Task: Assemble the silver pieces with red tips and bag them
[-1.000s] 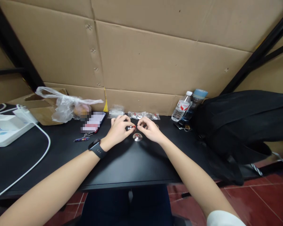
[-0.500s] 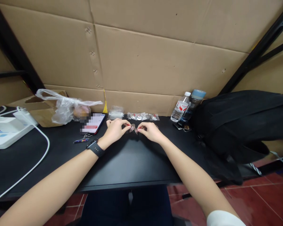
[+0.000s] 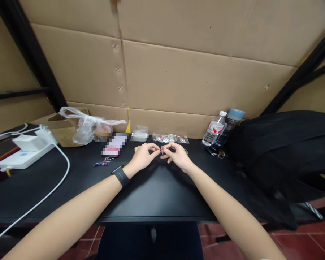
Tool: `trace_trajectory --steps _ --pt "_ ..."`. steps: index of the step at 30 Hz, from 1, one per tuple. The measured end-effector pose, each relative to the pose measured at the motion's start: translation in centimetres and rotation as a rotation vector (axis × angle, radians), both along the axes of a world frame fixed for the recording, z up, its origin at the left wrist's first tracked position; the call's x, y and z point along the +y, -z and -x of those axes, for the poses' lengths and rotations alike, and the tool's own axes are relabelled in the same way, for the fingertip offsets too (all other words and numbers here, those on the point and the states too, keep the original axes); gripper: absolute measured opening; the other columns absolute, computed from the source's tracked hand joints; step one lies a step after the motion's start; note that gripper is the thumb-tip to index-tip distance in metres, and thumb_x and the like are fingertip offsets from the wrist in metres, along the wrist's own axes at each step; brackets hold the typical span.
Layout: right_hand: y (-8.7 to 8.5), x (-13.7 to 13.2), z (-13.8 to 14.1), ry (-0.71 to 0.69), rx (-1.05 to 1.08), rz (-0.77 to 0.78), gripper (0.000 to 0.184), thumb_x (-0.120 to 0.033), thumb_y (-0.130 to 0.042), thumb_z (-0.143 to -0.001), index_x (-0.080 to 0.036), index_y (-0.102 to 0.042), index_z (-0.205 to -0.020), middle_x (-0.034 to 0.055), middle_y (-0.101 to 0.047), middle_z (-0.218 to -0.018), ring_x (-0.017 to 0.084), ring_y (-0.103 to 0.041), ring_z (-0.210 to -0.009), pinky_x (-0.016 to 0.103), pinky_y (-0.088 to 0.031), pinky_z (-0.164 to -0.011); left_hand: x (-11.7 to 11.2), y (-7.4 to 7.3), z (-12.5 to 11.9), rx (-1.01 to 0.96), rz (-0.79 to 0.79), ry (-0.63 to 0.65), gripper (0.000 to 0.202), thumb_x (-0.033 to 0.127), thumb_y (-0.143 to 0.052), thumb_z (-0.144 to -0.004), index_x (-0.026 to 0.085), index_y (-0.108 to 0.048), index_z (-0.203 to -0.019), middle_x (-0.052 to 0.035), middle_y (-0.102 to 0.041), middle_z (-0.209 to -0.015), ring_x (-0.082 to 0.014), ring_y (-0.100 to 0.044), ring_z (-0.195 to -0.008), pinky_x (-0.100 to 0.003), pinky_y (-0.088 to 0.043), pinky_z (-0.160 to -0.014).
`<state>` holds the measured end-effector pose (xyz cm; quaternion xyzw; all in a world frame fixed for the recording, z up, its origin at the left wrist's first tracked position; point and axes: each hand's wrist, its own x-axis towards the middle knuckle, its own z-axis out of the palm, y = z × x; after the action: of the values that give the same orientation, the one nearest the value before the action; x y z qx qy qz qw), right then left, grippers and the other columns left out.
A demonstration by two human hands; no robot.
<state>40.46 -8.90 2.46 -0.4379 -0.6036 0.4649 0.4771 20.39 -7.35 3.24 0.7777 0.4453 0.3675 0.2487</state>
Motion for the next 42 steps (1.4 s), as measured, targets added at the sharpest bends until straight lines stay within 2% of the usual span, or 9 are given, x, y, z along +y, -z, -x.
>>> trace_trajectory --steps 5,12,15,18,21,24,34,38,42 --pt "-0.5 -0.2 0.1 -0.09 0.067 0.117 0.037 -0.038 -0.076 -0.086 -0.025 -0.066 -0.119 0.0057 -0.068 -0.108 0.014 -0.076 -0.074 0.025 -0.062 -0.065 0.1 0.0 0.2 0.113 -0.027 -0.039 0.019 0.042 -0.063 -0.091 0.029 -0.076 -0.094 0.0008 -0.08 -0.096 -0.0225 -0.074 -0.098 -0.038 -0.046 -0.097" --pt "-0.8 -0.2 -0.4 -0.106 -0.01 0.073 0.05 -0.033 -0.087 -0.074 -0.021 -0.07 -0.119 0.0091 -0.067 -0.116 0.015 -0.075 -0.076 0.026 -0.062 -0.068 0.7 -0.5 0.9 0.22 -0.12 0.088 0.026 0.044 -0.055 -0.096 0.03 -0.076 -0.1 0.001 -0.079 -0.105 -0.0215 -0.07 -0.101 -0.037 -0.044 -0.098" --pt "-1.2 -0.2 -0.8 -0.061 -0.048 0.065 0.048 -0.031 -0.085 -0.075 -0.021 -0.069 -0.12 0.0112 -0.067 -0.121 0.015 -0.075 -0.075 0.025 -0.061 -0.067 1.9 -0.7 2.6 0.375 -0.232 -0.02 0.033 0.045 -0.049 -0.099 0.027 -0.077 -0.099 -0.0051 -0.077 -0.114 -0.0299 -0.061 -0.115 -0.047 -0.038 -0.102" --pt "-1.7 -0.1 -1.3 -0.018 -0.089 0.056 0.046 -0.028 -0.083 -0.077 -0.021 -0.069 -0.12 0.0116 -0.067 -0.123 0.014 -0.075 -0.076 0.024 -0.061 -0.066 3.8 0.4 4.8 0.511 -0.284 -0.233 0.03 0.037 -0.051 -0.097 0.023 -0.078 -0.094 -0.0109 -0.07 -0.13 -0.0385 -0.05 -0.127 -0.056 -0.035 -0.102" --pt "-1.8 0.0 -1.7 -0.004 -0.101 0.049 0.045 -0.028 -0.082 -0.077 -0.021 -0.069 -0.121 0.0113 -0.067 -0.121 0.013 -0.073 -0.074 0.024 -0.061 -0.065 5.4 2.0 6.5 0.582 -0.279 -0.236 0.028 0.032 -0.052 -0.094 0.023 -0.078 -0.097 -0.0119 -0.064 -0.14 -0.0389 -0.047 -0.129 -0.056 -0.036 -0.1" --pt "-1.8 0.2 -2.0 -0.006 -0.094 0.038 0.045 -0.027 -0.082 -0.078 -0.021 -0.069 -0.12 0.011 -0.067 -0.12 0.013 -0.073 -0.074 0.024 -0.06 -0.064 6.3 2.9 7.1 0.593 -0.254 -0.21 0.029 0.029 -0.05 -0.093 0.022 -0.076 -0.102 -0.0143 -0.07 -0.127 -0.0373 -0.051 -0.124 -0.054 -0.036 -0.099" --pt "-1.9 0.3 -2.4 -0.012 -0.09 0.006 0.044 -0.025 -0.081 -0.078 -0.021 -0.069 -0.12 0.0101 -0.066 -0.12 0.012 -0.073 -0.076 0.023 -0.06 -0.064 6.1 2.2 6.8 0.697 -0.344 -0.225 0.034 0.023 -0.042 -0.095 0.017 -0.073 -0.106 -0.0182 -0.069 -0.125 -0.0373 -0.052 -0.12 -0.053 -0.036 -0.091" --pt "-1.9 0.3 -2.5 -0.012 -0.092 0.003 0.044 -0.024 -0.081 -0.078 -0.022 -0.069 -0.12 0.0093 -0.066 -0.119 0.012 -0.072 -0.074 0.023 -0.059 -0.064 6.0 2.5 7.2 0.731 -0.345 -0.222 0.04 0.014 -0.043 -0.09 0.022 -0.071 -0.118 -0.0135 -0.062 -0.141 -0.0373 -0.049 -0.125 -0.052 -0.036 -0.089" --pt "-1.8 0.4 -2.5 -0.011 -0.099 0.003 0.044 -0.025 -0.081 -0.077 -0.022 -0.07 -0.12 0.0094 -0.066 -0.12 0.011 -0.071 -0.073 0.023 -0.059 -0.064 5.8 2.4 7.3 0.732 -0.319 -0.194 0.047 0.005 -0.046 -0.083 0.024 -0.072 -0.116 -0.0111 -0.063 -0.14 -0.037 -0.051 -0.125 -0.051 -0.036 -0.09"
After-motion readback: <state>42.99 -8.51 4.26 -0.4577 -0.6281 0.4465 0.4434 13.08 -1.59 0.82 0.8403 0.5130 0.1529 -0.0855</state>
